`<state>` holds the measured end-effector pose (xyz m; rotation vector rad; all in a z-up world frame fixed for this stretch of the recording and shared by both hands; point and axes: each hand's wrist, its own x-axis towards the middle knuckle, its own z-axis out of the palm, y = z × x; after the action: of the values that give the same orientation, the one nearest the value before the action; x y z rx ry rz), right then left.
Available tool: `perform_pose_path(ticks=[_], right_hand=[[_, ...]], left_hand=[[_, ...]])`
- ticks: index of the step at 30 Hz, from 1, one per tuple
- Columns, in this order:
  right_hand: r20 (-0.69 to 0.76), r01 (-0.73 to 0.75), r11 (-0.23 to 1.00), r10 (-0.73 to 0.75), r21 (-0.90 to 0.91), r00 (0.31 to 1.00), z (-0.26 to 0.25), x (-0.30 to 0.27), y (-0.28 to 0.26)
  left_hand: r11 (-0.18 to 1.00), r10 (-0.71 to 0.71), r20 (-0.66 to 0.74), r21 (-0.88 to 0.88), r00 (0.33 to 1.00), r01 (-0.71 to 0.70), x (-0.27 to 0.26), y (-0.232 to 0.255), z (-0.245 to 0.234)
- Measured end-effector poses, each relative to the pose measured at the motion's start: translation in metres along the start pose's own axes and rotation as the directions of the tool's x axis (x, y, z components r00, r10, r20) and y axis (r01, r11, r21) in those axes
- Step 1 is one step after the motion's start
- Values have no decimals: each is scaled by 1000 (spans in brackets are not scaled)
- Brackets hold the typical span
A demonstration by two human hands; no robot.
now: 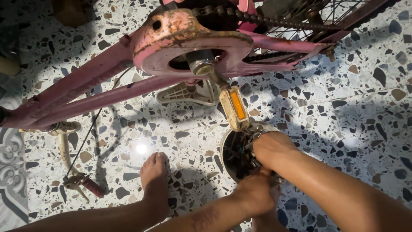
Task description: The person works on a pink children's bicycle lying upside down on the floor, using wrenches to loosen and tighten the rear wheel axle nuts and handle small metal parts from a bowl. They reposition the bike and continue working on the wheel hub with two wrenches.
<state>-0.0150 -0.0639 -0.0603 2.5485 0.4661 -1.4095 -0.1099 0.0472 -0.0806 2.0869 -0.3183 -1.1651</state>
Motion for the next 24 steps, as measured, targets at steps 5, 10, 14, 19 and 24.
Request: perform_pose_path(ticks=[5, 10, 14, 19, 24], right_hand=[[-422, 152, 986, -113, 61, 900, 16, 15, 2], [-142, 34, 998, -40, -45, 989, 16, 25, 1], [-37, 98, 982, -105, -164, 994, 9, 12, -7], [-132, 47, 997, -40, 55, 990, -2, -17, 4], [13, -146, 784, 174, 603, 985, -9, -48, 90]], left_hand=[[1000, -5, -8, 11, 1000, 5, 1, 2, -1], [999, 34, -17, 34, 999, -33, 1, -3, 3], [998, 22, -11, 54, 1000, -21, -2, -7, 7], [992, 125, -58, 23, 990, -124, -7, -5, 7], [988, 133, -97, -62, 986, -140, -15, -6, -1]])
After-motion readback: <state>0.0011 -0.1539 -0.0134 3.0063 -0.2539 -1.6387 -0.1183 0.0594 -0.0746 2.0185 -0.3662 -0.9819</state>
